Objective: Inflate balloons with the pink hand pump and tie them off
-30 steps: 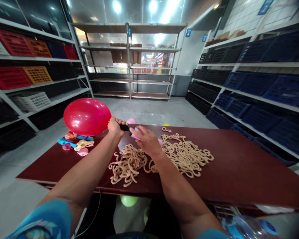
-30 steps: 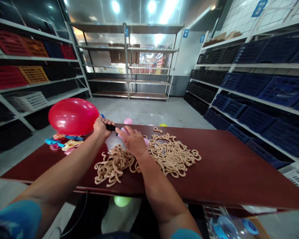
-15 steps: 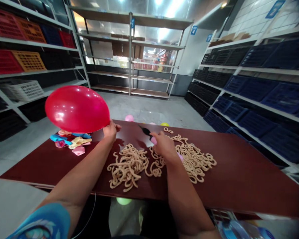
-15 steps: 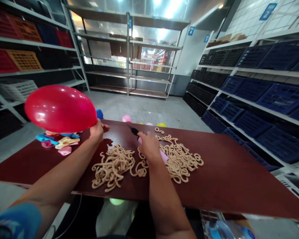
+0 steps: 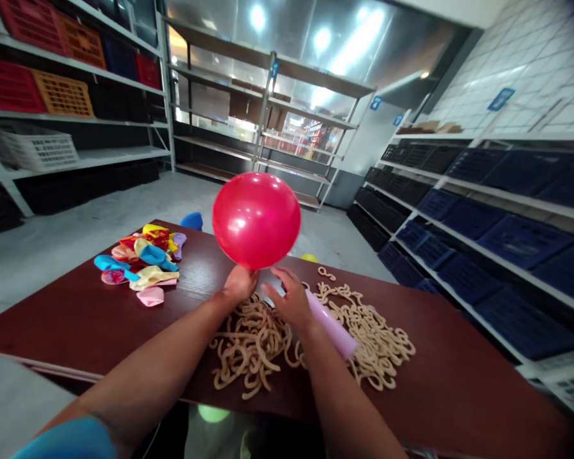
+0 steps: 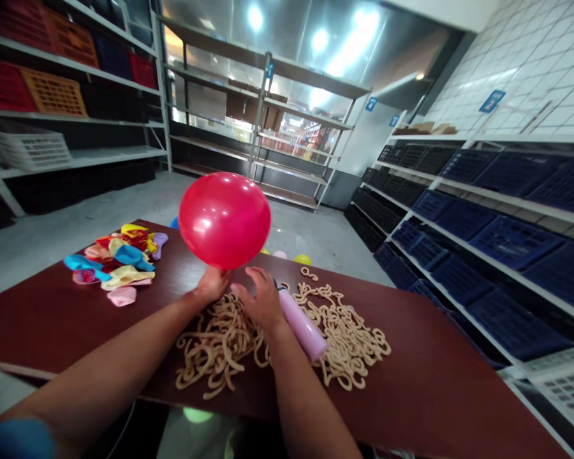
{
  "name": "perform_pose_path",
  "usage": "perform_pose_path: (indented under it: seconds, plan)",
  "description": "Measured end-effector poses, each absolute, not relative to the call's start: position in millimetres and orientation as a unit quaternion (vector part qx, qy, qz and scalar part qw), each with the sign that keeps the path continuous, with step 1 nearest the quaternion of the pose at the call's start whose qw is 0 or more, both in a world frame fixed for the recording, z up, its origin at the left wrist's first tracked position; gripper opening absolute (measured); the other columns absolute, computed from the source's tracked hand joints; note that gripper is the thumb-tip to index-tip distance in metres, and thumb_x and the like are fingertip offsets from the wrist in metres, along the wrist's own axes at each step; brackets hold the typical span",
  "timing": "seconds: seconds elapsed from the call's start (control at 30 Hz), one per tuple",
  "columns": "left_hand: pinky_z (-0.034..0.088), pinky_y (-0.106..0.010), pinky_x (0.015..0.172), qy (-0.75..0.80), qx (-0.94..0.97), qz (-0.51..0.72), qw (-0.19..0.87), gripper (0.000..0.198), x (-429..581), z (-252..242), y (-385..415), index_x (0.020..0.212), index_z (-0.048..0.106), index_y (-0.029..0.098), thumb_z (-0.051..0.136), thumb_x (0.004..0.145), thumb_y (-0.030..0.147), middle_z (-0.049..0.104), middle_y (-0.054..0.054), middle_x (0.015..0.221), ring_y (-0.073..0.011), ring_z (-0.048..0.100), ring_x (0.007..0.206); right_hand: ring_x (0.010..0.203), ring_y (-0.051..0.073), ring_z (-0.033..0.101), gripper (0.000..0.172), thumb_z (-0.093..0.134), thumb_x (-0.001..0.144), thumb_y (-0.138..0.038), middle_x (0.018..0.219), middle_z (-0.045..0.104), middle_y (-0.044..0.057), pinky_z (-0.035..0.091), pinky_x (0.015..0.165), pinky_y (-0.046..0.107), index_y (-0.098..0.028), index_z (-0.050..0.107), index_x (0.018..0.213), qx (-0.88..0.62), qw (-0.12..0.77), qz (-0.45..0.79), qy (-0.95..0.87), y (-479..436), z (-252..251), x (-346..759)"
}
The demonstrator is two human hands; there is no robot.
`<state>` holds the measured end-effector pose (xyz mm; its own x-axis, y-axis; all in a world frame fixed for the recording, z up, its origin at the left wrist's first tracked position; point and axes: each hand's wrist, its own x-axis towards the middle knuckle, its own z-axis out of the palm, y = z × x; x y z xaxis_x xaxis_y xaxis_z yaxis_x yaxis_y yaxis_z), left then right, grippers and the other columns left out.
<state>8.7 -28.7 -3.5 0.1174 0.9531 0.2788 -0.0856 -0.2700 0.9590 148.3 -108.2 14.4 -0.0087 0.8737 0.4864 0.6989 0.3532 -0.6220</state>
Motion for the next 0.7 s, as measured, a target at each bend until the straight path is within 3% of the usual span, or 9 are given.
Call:
perform_pose_path:
  seconds: [0.2, 0.3, 0.4, 0.57, 0.7]
  plan:
    - [0.043, -0.025, 0.06, 0.302, 0.652, 0.479, 0.504, 0.017, 18.2, -3.7, -54.1, 0.058, 0.061, 0.023, 0.068, 0.053, 0.008, 0.064, -0.004, 0.071, -0.0216, 0.057, 0.074, 0.092, 0.021, 0.056, 0.039, 0.068, 0.063, -0.043, 0.088, 0.066, 0.002, 0.045, 0.083, 0.039, -0.024, 0.062, 0.096, -0.46, 0.559, 0.379, -0.576, -101.9, -3.7, 133.4]
    - [0.04, -0.023, 0.053, 0.265, 0.677, 0.434, 0.532, 0.017, 18.6, 4.4, -57.1, 0.055, 0.06, 0.021, 0.068, 0.056, 0.007, 0.06, -0.002, 0.059, -0.0163, 0.053, 0.057, 0.089, 0.021, 0.057, 0.04, 0.069, 0.06, -0.044, 0.092, 0.065, 0.003, 0.047, 0.079, 0.038, -0.024, 0.062, 0.094, -0.421, 0.586, 0.456, -0.522, -99.5, -5.7, 137.0]
    - [0.033, -0.02, 0.046, 0.241, 0.663, 0.401, 0.584, 0.019, 16.1, 14.4, -56.7, 0.05, 0.058, 0.019, 0.069, 0.061, 0.008, 0.05, 0.001, 0.047, -0.0098, 0.041, 0.043, 0.089, 0.021, 0.058, 0.037, 0.063, 0.065, -0.05, 0.096, 0.064, 0.005, 0.047, 0.079, 0.037, -0.023, 0.063, 0.091, -0.413, 0.592, 0.49, -0.488, -97.9, -2.3, 139.6]
    - [0.031, -0.019, 0.045, 0.198, 0.645, 0.38, 0.633, 0.013, 16.3, 15.9, -55.9, 0.054, 0.06, 0.017, 0.069, 0.064, 0.018, 0.054, -0.001, 0.052, -0.0101, 0.043, 0.047, 0.084, 0.017, 0.056, 0.037, 0.051, 0.073, -0.058, 0.095, 0.063, 0.005, 0.047, 0.082, 0.036, -0.024, 0.062, 0.084, -0.421, 0.6, 0.497, -0.464, -96.9, -0.6, 142.0]
    - [0.03, -0.019, 0.043, 0.187, 0.603, 0.374, 0.679, 0.017, 20.4, 12.4, -59.5, 0.057, 0.06, 0.015, 0.063, 0.072, 0.024, 0.046, 0.0, 0.049, -0.0086, 0.038, 0.045, 0.081, 0.016, 0.055, 0.033, 0.054, 0.072, -0.055, 0.092, 0.063, 0.002, 0.048, 0.079, 0.034, -0.024, 0.06, 0.081, -0.416, 0.604, 0.51, -0.449, -97.4, -3.0, 144.7]
